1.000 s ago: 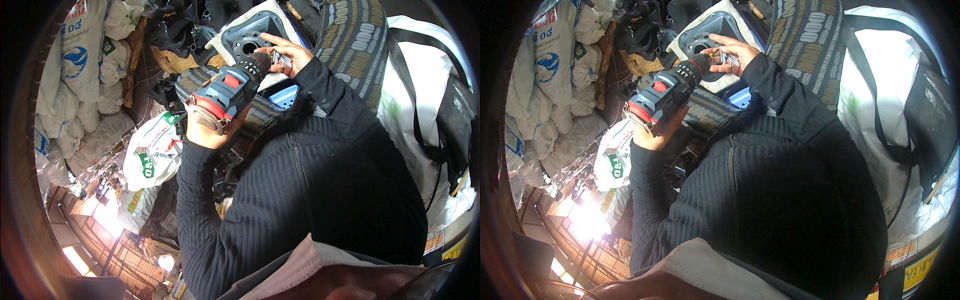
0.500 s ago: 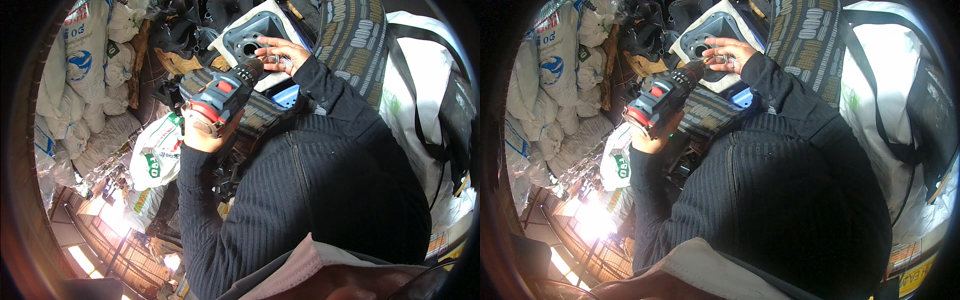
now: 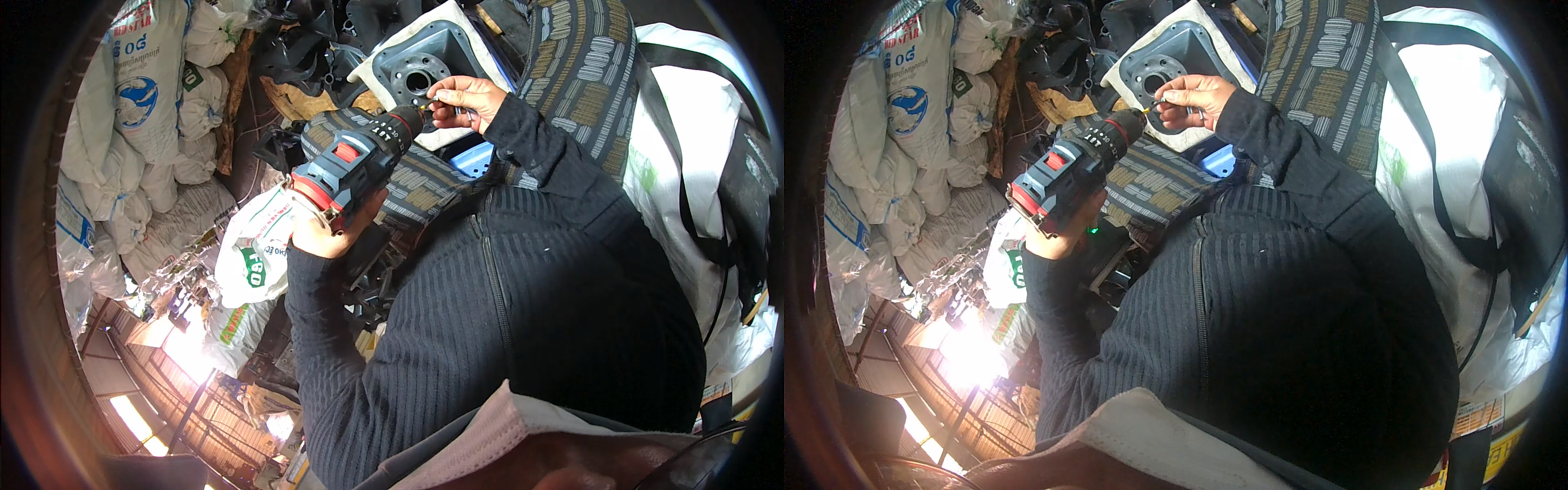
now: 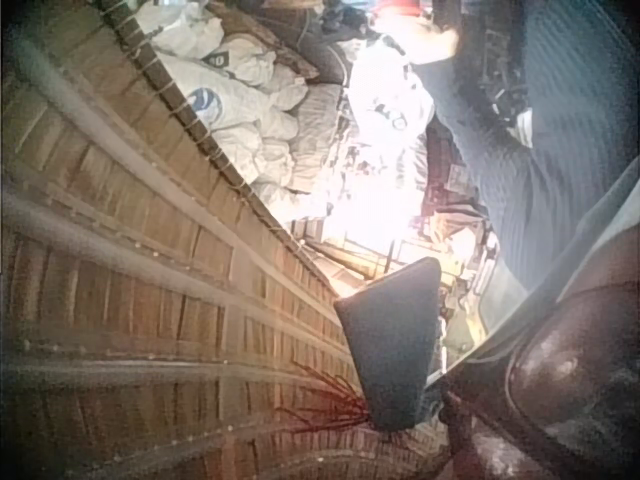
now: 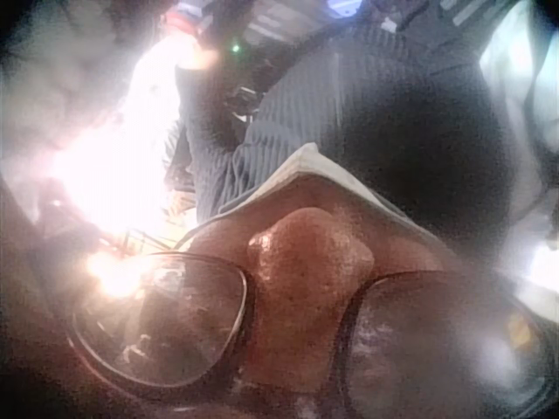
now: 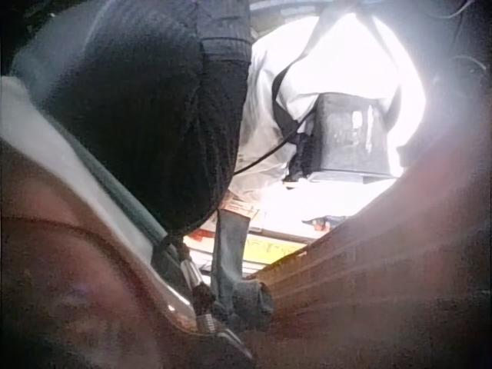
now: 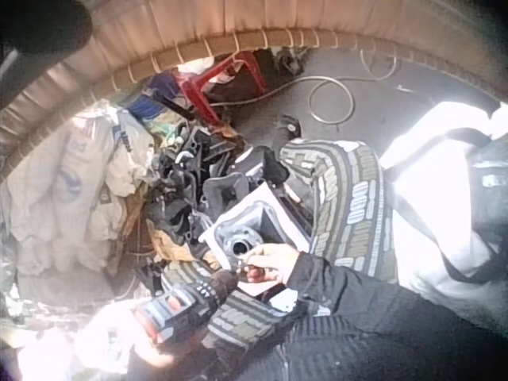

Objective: The person uses a cordless drill to fasten screws into a black plastic housing component. They repeatedly pick up the housing, align it, and drive screws into multiple holes, then set the housing aside and repeat the process with another similar part.

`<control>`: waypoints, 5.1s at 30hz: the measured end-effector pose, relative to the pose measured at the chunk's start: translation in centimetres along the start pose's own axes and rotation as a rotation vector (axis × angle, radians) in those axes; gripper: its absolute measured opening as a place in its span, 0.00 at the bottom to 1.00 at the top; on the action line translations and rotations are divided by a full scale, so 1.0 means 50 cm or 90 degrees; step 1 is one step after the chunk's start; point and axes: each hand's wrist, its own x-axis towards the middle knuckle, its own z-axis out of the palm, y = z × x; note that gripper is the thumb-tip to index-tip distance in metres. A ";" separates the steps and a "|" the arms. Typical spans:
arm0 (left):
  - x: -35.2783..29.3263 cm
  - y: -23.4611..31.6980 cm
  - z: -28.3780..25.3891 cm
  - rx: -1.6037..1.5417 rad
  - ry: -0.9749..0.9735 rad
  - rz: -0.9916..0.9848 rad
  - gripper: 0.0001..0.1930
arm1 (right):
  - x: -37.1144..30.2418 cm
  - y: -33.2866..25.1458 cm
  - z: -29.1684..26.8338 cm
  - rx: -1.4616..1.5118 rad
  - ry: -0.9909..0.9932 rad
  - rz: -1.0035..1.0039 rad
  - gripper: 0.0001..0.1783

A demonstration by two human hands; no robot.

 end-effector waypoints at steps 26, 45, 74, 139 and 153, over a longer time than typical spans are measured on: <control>0.222 0.019 -0.026 0.274 -0.082 0.127 0.18 | 0.096 0.079 -0.076 -0.330 0.439 -0.175 0.23; 0.259 0.012 -0.011 0.457 -0.196 0.246 0.25 | 0.067 0.050 -0.024 -0.439 0.393 -0.132 0.20; -0.050 -0.225 0.088 -0.536 0.197 0.018 0.36 | 0.048 0.008 0.127 -0.018 0.095 0.040 0.12; 0.232 -0.149 0.193 0.322 0.249 0.200 0.17 | -0.036 -0.103 -0.045 -0.039 0.148 -0.220 0.26; -0.419 -0.817 0.039 0.025 0.593 -0.778 0.20 | 0.039 -0.128 -0.194 -0.059 0.080 -0.134 0.30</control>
